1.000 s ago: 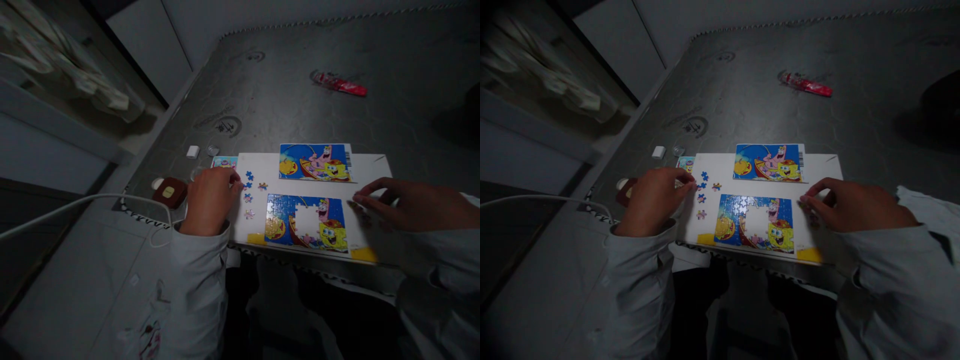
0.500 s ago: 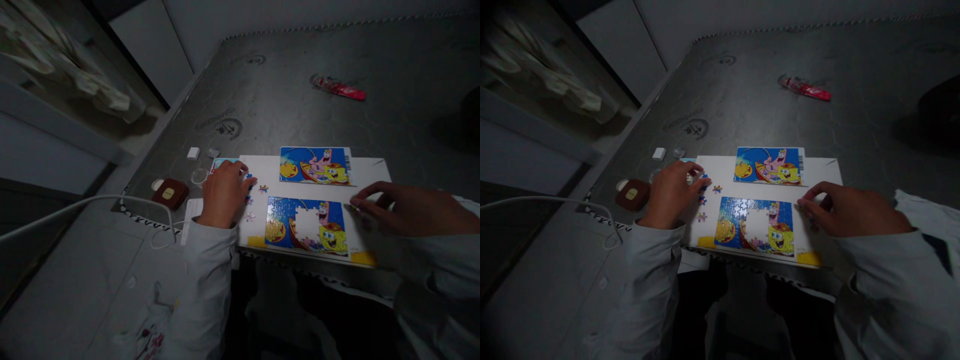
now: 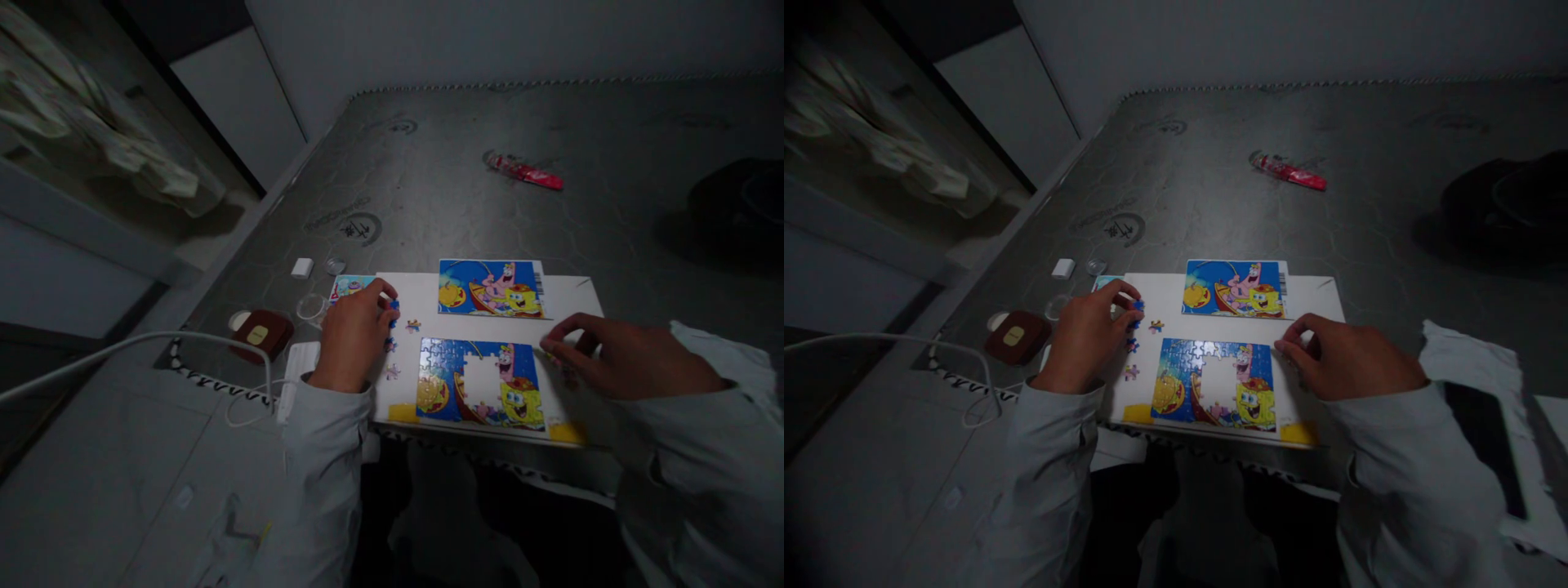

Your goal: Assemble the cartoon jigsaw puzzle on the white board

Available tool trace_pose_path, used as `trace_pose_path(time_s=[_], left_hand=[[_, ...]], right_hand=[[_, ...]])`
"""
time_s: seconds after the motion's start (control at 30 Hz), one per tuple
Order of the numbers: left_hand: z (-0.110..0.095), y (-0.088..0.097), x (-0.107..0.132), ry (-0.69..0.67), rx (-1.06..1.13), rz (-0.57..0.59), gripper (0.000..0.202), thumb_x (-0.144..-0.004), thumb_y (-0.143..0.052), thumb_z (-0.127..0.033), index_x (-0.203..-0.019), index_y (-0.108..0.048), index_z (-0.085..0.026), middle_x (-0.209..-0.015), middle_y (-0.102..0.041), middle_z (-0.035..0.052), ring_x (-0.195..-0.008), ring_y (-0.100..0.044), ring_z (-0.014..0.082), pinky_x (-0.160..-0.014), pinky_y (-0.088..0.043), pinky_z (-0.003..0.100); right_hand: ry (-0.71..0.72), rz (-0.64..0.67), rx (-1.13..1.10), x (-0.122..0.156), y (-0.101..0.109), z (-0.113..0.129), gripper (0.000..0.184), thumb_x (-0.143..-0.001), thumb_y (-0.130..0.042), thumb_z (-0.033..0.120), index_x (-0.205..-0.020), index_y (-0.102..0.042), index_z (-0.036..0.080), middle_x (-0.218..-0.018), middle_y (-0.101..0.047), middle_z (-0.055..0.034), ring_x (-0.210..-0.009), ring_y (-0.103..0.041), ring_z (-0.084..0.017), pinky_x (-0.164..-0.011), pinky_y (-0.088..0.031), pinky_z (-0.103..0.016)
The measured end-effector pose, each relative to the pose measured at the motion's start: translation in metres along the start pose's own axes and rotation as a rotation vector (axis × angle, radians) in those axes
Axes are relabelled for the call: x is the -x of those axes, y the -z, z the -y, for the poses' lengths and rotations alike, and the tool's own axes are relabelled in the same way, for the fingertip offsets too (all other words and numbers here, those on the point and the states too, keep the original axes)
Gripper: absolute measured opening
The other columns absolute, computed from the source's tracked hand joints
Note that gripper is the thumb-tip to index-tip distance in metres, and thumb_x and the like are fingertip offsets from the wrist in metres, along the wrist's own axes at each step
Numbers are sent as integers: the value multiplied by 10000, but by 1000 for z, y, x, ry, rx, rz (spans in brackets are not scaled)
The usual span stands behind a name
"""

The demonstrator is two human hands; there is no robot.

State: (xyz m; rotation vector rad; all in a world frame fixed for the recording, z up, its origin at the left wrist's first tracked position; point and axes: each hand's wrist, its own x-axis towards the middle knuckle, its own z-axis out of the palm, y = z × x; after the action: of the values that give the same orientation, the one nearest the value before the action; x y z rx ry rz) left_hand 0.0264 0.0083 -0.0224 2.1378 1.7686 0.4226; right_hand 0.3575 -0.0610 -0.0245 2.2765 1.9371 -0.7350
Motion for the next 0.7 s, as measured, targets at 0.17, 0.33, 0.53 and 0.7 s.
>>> trace_pose_path(time_s=[0.17,0.33,0.53,0.7], left_hand=[[-5,6,1,30,62,15,159,-955,-667,-175,-1091,-709,-246,-1010,-809,25,-836,-741,204,-798,-541,336],[-18,7,5,-42,307,78,146,-943,-701,-193,-1069,-752,-248,-1013,-809,12,-876,-746,179,-810,-553,304],[-50,-10,17,-145,388,260,142,-926,-720,-217,-1021,-810,-271,-936,-818,-3,-870,-749,183,-875,-550,339],[-61,-23,21,-143,365,361,162,-924,-709,-219,-1034,-818,-267,-989,-829,13,-936,-757,206,-899,-549,363]], right_hand=[[-8,-23,9,1,-2,1,357,-900,-568,615,-987,-719,303,-809,-792,-34,-655,-708,-240,-550,-457,-350],[-46,-11,23,1,-3,6,402,-888,-568,659,-1016,-726,313,-855,-802,-39,-708,-723,-252,-574,-481,-362],[14,-41,36,4,-7,15,365,-904,-561,622,-1021,-730,321,-864,-796,-35,-732,-721,-253,-577,-470,-359],[51,-79,36,6,-10,17,373,-905,-555,635,-1021,-732,327,-851,-791,-33,-718,-720,-254,-585,-468,-365]])
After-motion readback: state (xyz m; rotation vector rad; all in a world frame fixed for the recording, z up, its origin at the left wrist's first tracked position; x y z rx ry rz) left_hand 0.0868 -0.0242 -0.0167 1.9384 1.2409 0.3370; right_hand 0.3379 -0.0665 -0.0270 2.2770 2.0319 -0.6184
